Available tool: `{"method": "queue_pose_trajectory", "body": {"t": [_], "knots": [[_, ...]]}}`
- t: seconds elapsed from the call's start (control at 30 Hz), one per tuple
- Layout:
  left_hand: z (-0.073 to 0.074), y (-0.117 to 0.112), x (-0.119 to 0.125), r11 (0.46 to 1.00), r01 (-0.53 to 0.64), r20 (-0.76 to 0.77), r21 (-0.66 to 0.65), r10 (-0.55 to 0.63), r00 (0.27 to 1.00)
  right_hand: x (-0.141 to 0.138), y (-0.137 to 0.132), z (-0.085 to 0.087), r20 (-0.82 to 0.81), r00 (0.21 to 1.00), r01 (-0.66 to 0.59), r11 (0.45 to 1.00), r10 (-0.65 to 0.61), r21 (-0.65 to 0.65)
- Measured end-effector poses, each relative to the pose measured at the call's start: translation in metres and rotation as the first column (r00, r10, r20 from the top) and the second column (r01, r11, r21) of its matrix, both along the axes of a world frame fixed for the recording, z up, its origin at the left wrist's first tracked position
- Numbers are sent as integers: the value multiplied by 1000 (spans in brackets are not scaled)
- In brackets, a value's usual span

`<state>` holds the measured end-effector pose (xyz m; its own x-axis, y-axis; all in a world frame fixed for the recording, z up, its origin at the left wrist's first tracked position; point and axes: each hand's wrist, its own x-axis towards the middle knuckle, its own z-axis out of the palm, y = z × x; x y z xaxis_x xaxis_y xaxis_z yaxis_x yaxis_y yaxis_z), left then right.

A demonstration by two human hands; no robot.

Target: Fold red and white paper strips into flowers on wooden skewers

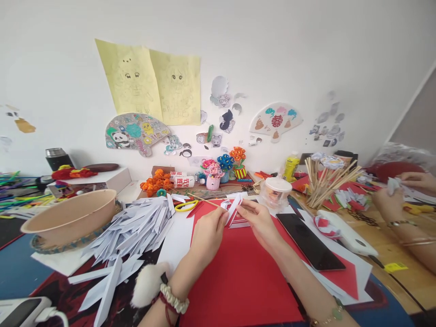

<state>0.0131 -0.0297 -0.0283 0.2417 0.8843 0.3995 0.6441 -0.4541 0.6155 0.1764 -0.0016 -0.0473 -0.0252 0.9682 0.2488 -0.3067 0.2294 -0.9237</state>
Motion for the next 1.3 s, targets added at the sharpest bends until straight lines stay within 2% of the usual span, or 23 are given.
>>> {"method": "queue_pose_trajectory", "body": {"t": [0.2, 0.43, 0.53, 0.6, 0.7, 0.77, 0.83, 0.9, 1.03, 1.13, 1.3], "knots": [[3, -3, -1, 997, -22, -238, 78, 40, 971, -1, -2, 1, -2, 1000, 10, 1000, -10, 5], [2, -8, 5, 990, -35, -453, 137, 94, 887, 0, -6, 5, 54, 998, -13, 1000, 13, -7], [5, -7, 4, 988, -34, -519, 150, 108, 848, 1, -5, 2, 85, 996, 23, 999, -20, -40], [9, -3, -5, 984, -79, -544, 162, 156, 825, 4, -2, -1, 66, 996, 62, 997, -59, -45], [16, 7, -34, 932, -296, -538, 211, 363, 760, 12, 5, -4, -28, 982, 186, 982, -187, -39], [18, 15, -57, 854, -455, -523, 252, 516, 678, 19, 11, -6, -120, 952, 276, 958, -283, -74], [15, 20, -76, 784, -556, -523, 277, 608, 597, 24, 15, -7, -208, 908, 354, 931, -364, -85], [10, 24, -85, 761, -581, -547, 288, 629, 552, 27, 18, -9, -276, 856, 428, 899, -436, -90], [4, 25, -86, 762, -570, -593, 308, 622, 511, 31, 19, -11, -337, 782, 517, 848, -524, -117], [6, 23, -84, 757, -570, -611, 319, 624, 487, 33, 21, -15, -339, 774, 526, 841, -536, -128], [9, 22, -84, 737, -586, -608, 338, 646, 462, 33, 24, -19, -321, 802, 493, 862, -503, -119]]}}
